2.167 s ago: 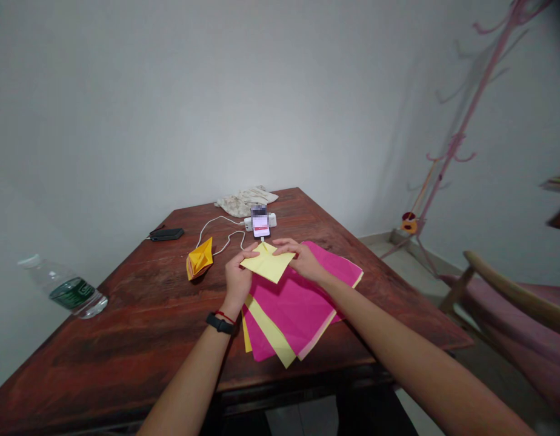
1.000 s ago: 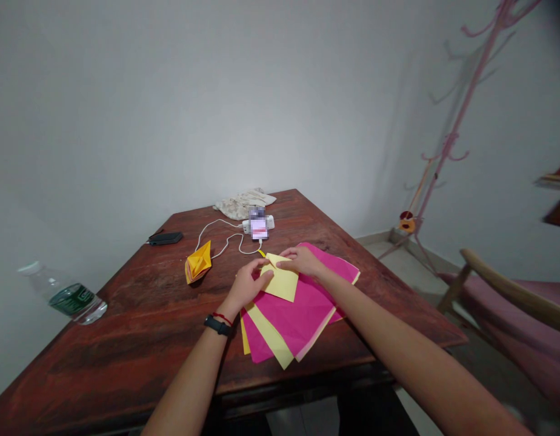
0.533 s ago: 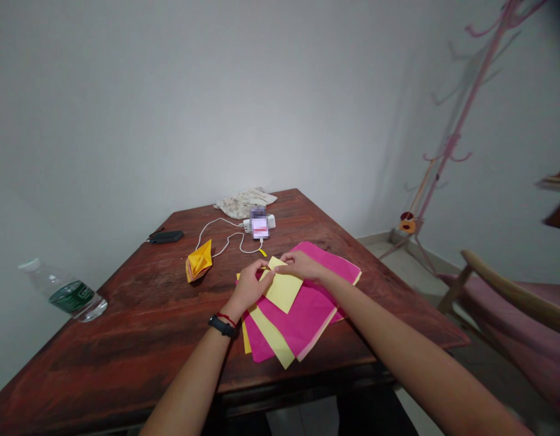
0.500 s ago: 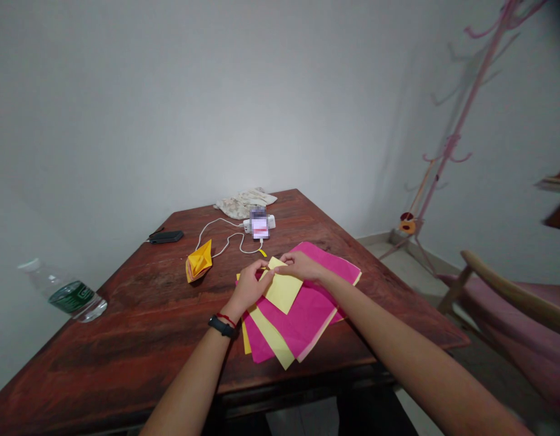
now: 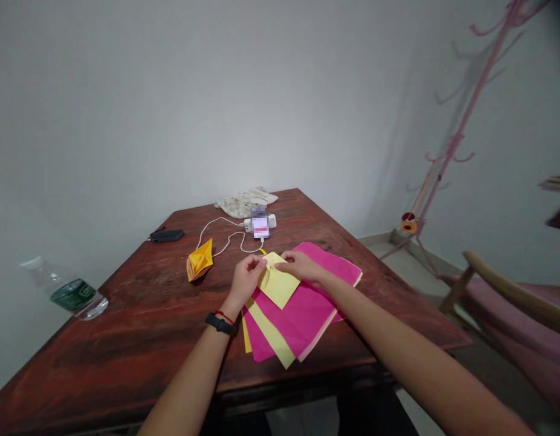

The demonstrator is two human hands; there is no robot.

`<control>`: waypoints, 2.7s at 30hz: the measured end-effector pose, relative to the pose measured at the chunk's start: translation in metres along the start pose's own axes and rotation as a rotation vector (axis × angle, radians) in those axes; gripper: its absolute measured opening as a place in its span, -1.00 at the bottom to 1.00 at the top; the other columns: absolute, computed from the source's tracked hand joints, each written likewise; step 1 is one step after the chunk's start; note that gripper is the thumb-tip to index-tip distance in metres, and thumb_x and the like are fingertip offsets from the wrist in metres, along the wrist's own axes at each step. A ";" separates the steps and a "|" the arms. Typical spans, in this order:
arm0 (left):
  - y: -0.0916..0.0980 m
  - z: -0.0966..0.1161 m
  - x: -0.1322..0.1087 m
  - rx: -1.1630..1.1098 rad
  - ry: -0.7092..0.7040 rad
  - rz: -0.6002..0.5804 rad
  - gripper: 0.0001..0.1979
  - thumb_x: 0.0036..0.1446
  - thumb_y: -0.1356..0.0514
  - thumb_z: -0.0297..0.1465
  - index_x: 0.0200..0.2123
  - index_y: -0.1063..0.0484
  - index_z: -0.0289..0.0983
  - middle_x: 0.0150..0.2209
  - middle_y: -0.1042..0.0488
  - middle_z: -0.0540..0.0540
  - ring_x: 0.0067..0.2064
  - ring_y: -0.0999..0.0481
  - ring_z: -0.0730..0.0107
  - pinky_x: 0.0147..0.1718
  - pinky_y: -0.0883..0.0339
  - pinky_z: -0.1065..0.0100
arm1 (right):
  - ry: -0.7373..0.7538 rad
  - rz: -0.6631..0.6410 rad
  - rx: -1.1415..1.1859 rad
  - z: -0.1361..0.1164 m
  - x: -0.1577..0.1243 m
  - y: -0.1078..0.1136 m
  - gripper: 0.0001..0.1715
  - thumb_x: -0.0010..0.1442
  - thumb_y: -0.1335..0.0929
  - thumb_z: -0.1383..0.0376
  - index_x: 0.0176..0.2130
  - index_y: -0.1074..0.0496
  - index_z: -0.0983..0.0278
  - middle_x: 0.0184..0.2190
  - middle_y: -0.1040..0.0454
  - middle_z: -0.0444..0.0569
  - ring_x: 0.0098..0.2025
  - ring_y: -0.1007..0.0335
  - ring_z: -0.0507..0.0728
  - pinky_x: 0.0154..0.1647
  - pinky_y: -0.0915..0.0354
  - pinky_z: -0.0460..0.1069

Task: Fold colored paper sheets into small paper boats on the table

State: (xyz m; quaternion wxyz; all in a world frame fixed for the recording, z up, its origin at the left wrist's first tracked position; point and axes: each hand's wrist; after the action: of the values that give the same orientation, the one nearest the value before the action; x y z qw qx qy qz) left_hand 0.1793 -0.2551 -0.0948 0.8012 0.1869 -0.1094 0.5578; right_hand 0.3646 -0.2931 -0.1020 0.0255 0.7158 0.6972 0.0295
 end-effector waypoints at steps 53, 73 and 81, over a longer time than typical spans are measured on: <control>0.000 -0.014 0.000 0.109 0.022 -0.022 -0.73 0.01 -0.36 -0.25 -0.29 -0.46 -0.30 -0.42 -0.50 -0.01 -0.48 -0.41 0.46 -0.50 -0.24 0.48 | 0.308 0.052 -0.119 -0.007 -0.003 -0.005 -0.73 -0.01 -0.48 0.18 -0.34 -0.40 0.24 -0.36 -0.51 -0.09 -0.32 -0.45 0.11 -0.31 -0.36 -0.03; 0.012 -0.009 0.006 -0.105 0.135 0.065 -0.60 -0.03 -0.39 -0.19 -0.19 -0.58 -0.35 -0.39 -0.62 -0.10 -0.52 -0.51 0.42 -0.61 -0.32 0.48 | 0.178 0.124 0.061 -0.007 0.002 0.010 -0.64 -0.04 -0.53 0.14 -0.31 -0.50 0.31 -0.44 -0.52 -0.06 -0.50 -0.40 0.05 -0.54 -0.33 -0.09; 0.009 -0.006 0.003 -0.409 0.288 -0.045 -0.45 -0.05 -0.42 -0.27 0.03 -0.46 -0.29 -0.29 -0.61 -0.12 -0.44 -0.59 0.40 -0.54 -0.52 0.42 | 0.218 0.275 0.244 -0.002 0.011 0.017 -0.69 -0.04 -0.49 0.13 -0.35 -0.45 0.27 -0.42 -0.48 -0.12 -0.43 -0.36 0.02 -0.48 -0.30 -0.12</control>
State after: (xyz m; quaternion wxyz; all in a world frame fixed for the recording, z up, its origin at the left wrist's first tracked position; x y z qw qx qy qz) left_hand 0.1717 -0.2477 -0.0973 0.8419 -0.0582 -0.1004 0.5270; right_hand 0.3820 -0.2825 -0.0988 -0.1412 0.7945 0.5901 0.0253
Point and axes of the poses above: each hand's wrist, its own x-axis towards the middle knuckle, its own y-axis out of the back of the hand, z = x × y
